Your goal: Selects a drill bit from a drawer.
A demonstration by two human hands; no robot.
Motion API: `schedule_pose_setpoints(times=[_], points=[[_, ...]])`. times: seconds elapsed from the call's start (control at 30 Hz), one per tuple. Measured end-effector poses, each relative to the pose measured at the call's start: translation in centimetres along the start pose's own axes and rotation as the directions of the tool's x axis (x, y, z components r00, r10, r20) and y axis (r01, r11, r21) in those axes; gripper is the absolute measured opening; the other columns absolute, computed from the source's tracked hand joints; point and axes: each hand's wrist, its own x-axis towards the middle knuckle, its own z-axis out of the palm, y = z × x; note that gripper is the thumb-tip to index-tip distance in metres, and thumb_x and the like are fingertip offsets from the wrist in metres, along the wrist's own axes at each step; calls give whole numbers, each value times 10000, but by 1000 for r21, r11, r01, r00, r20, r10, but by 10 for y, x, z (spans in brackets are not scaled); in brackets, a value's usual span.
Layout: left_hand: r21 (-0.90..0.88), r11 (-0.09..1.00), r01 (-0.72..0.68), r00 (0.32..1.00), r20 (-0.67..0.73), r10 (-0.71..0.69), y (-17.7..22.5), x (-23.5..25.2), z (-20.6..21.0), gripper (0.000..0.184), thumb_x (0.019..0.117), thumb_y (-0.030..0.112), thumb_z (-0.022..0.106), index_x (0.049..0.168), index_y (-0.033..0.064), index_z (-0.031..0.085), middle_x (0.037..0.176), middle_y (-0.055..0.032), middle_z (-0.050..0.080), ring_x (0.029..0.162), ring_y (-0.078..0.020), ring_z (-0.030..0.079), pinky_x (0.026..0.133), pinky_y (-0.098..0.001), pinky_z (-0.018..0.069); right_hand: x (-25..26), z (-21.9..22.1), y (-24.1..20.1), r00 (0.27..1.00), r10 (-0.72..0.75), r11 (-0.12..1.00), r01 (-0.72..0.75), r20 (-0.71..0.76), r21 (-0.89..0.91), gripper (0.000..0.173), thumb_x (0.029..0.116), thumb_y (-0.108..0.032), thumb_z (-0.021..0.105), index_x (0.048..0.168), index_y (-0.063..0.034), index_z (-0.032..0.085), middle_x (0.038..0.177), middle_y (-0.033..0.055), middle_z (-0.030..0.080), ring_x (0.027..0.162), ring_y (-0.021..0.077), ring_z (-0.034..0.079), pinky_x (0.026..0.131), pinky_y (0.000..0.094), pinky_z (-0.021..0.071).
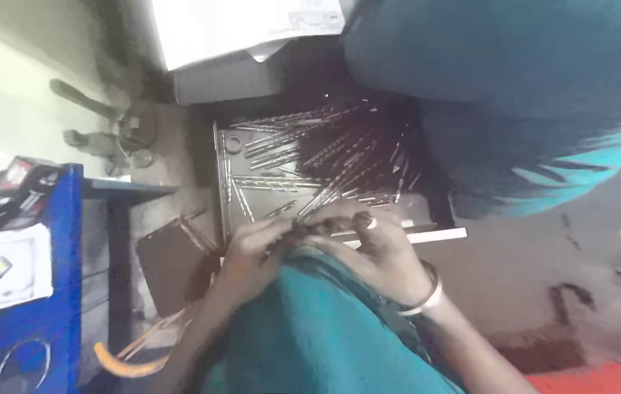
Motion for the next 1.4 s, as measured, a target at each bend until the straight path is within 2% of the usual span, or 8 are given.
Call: schedule_pose_setpoints(times=[0.23,0.4,0.6,0.73,0.8,1.0,1.17,1.4], points=[[-49,998,-44,999,-13,43,0,1,0,204,1043,147,570,1122,32,718,1059,-29,740,982,-28,685,908,-220,572,8,-2,-9,997,-75,994,75,3,-79,207,957,-175,738,1054,7,714,980,67,740,884,68,695,809,231,601],[-72,996,-44,999,-2,44,5,3,0,228,1062,178,535,1139,61,714,1059,4,737,985,8,671,898,-197,564,9,-3,-15,996,-86,988,86,12,-127,197,957,-176,726,1046,-1,709,966,69,732,865,54,686,799,202,589],[-74,995,-73,997,-2,73,7,6,1,220,1072,219,519,1067,77,686,1005,16,717,935,25,655,852,-177,555,12,-6,-22,997,-79,985,80,15,-155,197,954,-198,734,1047,-25,712,969,54,734,896,63,689,830,221,586],[-23,995,-98,995,-20,97,7,7,2,272,1066,272,536,1067,55,700,968,4,725,925,17,665,855,-175,554,16,-18,-31,995,-92,993,93,-23,66,408,962,-280,730,1217,32,665,1151,118,716,1032,133,698,913,303,609],[-13,994,-110,994,-29,109,6,8,3,273,1065,270,537,1077,53,701,958,2,726,919,25,662,850,-165,550,19,-24,-41,995,-98,981,102,-31,163,419,1002,-275,677,1259,55,644,1195,125,708,1076,138,697,942,303,611],[23,993,-114,992,-51,115,7,7,3,230,1059,250,548,1077,69,688,947,20,714,898,49,651,829,-136,537,24,-25,-47,994,-99,965,107,-46,238,358,1060,-257,576,1177,67,674,1134,104,739,1046,104,710,923,269,612],[7,994,-109,992,-56,110,6,6,3,219,1069,221,532,1120,83,693,1007,23,726,931,36,660,847,-152,548,26,-22,-50,996,-44,953,66,-79,296,274,1051,-202,584,1102,50,681,1063,79,748,984,93,720,863,251,624],[-38,994,-106,994,-28,105,7,3,-1,237,1075,217,524,1107,46,684,1000,7,720,933,9,667,855,-180,564,26,-19,-48,996,-45,939,70,-83,335,273,1075,-147,529,1118,51,713,1053,70,753,964,69,713,857,226,611]])
